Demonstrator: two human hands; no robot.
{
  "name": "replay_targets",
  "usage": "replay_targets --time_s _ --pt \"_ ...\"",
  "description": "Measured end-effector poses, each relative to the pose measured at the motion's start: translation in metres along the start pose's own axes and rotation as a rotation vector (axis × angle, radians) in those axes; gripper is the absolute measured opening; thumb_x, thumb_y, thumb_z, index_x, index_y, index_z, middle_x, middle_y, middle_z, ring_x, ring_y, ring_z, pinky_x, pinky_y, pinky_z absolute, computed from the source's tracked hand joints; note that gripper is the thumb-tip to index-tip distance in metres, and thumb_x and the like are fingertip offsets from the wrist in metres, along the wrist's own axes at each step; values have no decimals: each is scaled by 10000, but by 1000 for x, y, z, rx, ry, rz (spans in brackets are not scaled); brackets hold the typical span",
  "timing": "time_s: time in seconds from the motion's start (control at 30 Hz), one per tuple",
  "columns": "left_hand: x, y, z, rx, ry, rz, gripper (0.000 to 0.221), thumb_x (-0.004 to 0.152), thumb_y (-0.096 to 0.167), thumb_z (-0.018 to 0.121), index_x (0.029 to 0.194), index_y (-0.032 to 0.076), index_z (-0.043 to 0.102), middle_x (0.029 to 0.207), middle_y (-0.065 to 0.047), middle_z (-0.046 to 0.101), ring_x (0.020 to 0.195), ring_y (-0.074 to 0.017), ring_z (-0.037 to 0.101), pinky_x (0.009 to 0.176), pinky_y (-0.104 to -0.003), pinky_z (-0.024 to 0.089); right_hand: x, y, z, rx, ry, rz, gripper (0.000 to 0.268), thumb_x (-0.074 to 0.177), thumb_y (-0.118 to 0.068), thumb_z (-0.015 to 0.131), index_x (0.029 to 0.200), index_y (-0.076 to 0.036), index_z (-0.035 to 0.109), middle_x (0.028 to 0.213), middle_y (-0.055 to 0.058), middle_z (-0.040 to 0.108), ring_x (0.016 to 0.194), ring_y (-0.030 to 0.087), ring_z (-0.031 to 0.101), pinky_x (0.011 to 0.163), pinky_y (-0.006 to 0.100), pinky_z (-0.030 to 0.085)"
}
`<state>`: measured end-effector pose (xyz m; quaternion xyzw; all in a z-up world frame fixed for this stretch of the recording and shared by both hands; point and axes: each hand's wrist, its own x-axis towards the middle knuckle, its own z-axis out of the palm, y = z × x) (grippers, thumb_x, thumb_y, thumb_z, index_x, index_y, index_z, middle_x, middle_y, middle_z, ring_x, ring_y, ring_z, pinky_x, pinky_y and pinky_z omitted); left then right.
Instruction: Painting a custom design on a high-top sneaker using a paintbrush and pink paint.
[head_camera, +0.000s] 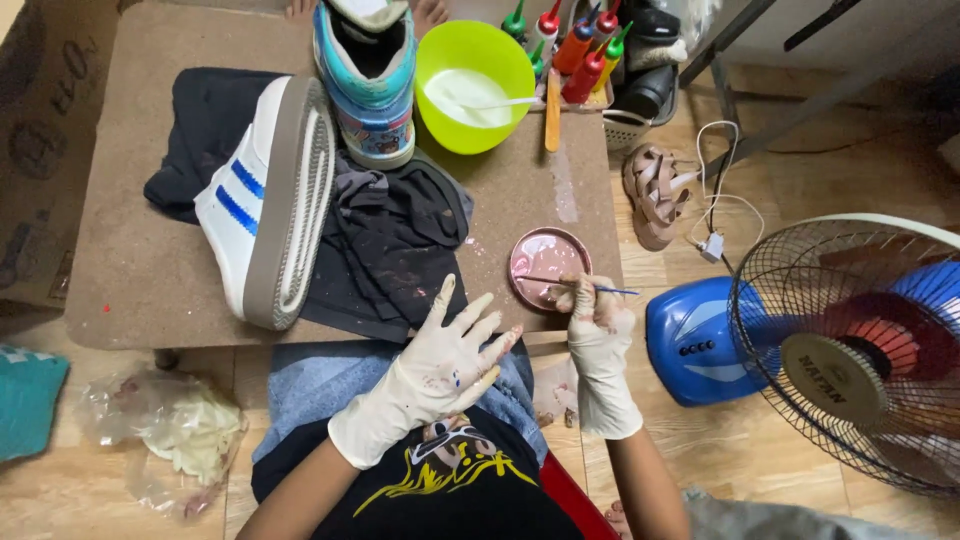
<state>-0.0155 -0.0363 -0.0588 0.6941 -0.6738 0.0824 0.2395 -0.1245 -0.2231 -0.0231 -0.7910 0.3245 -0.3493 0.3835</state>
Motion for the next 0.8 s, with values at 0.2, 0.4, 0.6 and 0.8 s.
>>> replay_targets --time_s 0.2,0.4,0.6,0.8 --pt "0 4 -6 -12 6 3 437 1015 354 430 1311 118 648 1324 -209 628 1410 -414 442 1189 -789 98 10 -7 3 -15 27 -25 247 1087 -186 526 982 -136 744 669 48 740 635 159 704 749 294 552" --pt "1 1 -3 48 21 20 466 970 398 448 1287 135 667 1285 -193 654 1360 -400 500 1182 -798 125 -7 -14 -7 -36 -2 -31 236 1094 -199 564 922 -128 707 597 19 695 572 123 654 695 252 534" --pt "3 11 -21 48 49 22 451 966 395 490 1292 127 648 1290 -213 664 1364 -426 524 1175 -810 147 7 13 -3 -198 57 -243 233 1125 -116 694 910 -35 658 727 208 701 699 402 708 680 437 530" --pt "-9 11 -10 -77 35 -48 586 1003 312 576 1544 130 444 1608 -142 411 1546 -387 366 1271 -746 57 8 11 -14 -210 -54 -241 141 1182 73 588 1175 123 720 919 167 716 681 225 637 597 309 467"
